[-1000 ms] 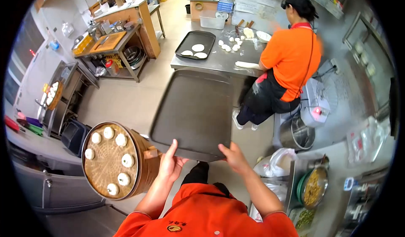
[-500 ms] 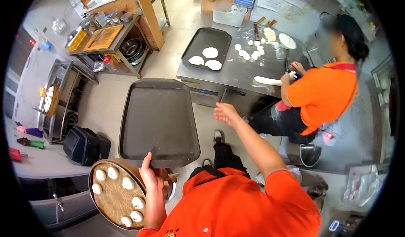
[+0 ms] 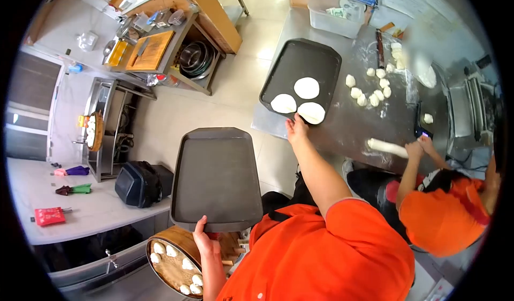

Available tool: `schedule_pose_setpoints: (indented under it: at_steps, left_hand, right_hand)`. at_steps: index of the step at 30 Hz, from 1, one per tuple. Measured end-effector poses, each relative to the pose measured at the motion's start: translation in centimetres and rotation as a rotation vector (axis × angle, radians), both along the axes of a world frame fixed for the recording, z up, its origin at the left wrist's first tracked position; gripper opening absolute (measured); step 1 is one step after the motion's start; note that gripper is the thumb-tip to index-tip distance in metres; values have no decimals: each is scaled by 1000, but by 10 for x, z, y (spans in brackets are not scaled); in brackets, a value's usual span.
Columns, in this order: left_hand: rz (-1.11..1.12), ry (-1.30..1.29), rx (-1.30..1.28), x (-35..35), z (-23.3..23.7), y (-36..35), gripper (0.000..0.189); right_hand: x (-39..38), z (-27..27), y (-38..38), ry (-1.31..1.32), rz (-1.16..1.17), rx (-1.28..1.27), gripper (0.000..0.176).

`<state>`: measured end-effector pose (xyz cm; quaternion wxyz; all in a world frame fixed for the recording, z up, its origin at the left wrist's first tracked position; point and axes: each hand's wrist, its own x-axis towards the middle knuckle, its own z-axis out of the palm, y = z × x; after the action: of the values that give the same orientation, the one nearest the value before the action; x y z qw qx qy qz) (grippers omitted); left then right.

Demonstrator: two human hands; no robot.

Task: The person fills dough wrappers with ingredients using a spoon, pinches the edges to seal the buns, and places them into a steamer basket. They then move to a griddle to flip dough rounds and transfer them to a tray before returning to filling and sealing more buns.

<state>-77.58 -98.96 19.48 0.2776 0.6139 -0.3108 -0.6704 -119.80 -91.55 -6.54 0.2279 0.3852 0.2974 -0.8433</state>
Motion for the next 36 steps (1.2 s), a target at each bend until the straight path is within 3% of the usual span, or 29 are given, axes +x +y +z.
schedule_pose_setpoints:
  at_steps: [2,3,5,7,10,12,14,15,16,18,20,21,24,25,28,30,32,34,35,36]
  left_hand:
    - [-41,-19,40,-26,0,-6,30]
    - [-12,2,54,-39,14,-1,18]
    - [-207,0,122,-57,-51,-36,27]
    - [-299,86,200,-86,-73,-47,28]
    - [-431,253,398,-173,-118,-49,25]
    - [-502,285,496,-207,-124,-52,25]
    - [-805,352,572,-250,-203,-70,26]
    - [-741,317,624,-253,-195,-71,15]
    - [-879,643,729,-258,-265,-86,30]
    - [-929,518,752,-268,-252,-95,51]
    - [-944,279,590,-270,-242,-101,66]
    - [-705,149,627,-277,-237,-109,71]
    - [-697,146,590,-296,-244,-122,86]
    - [-720,165,568,-295,-248,-122,100]
    - [-892,178,596,-310,-258,-131,105]
    - [-891,257,679,-323,-243,-132,115]
    - [-876,269,708,-317,-251,-132,114]
    - [-1093,267,724,-306,-257,-143,97]
    - [-1106,158,723,-303,-258,-140,86]
    - [-1194,-47,556,-276,-261,-153,76]
  right_hand:
    - [-12,40,2,109,-86,-34,40]
    - [-15,67,9,156,-89,-78,37]
    - [-50,90,10,211,-76,-134,29]
    - [-61,133,19,208,-46,-188,16]
    - [-51,139,32,227,-36,-147,12]
    - [-45,132,34,183,-46,-178,11]
    - [-3,120,45,176,8,-110,19]
    - [20,113,45,139,77,-78,23]
    - [33,105,52,119,83,-5,28]
    - [63,89,57,106,219,117,40]
    - [83,75,74,-4,427,59,52]
    - [98,58,88,-71,634,125,65]
    - [116,37,100,10,645,354,54]
    - [116,31,103,9,646,355,54]
    - [138,19,114,-37,608,454,48]
    - [168,7,133,9,637,676,40]
    - [199,-35,161,90,685,812,38]
    - [232,-40,180,154,659,967,36]
    - [249,-30,190,122,725,1105,35]
    - [271,-20,201,59,778,1240,35]
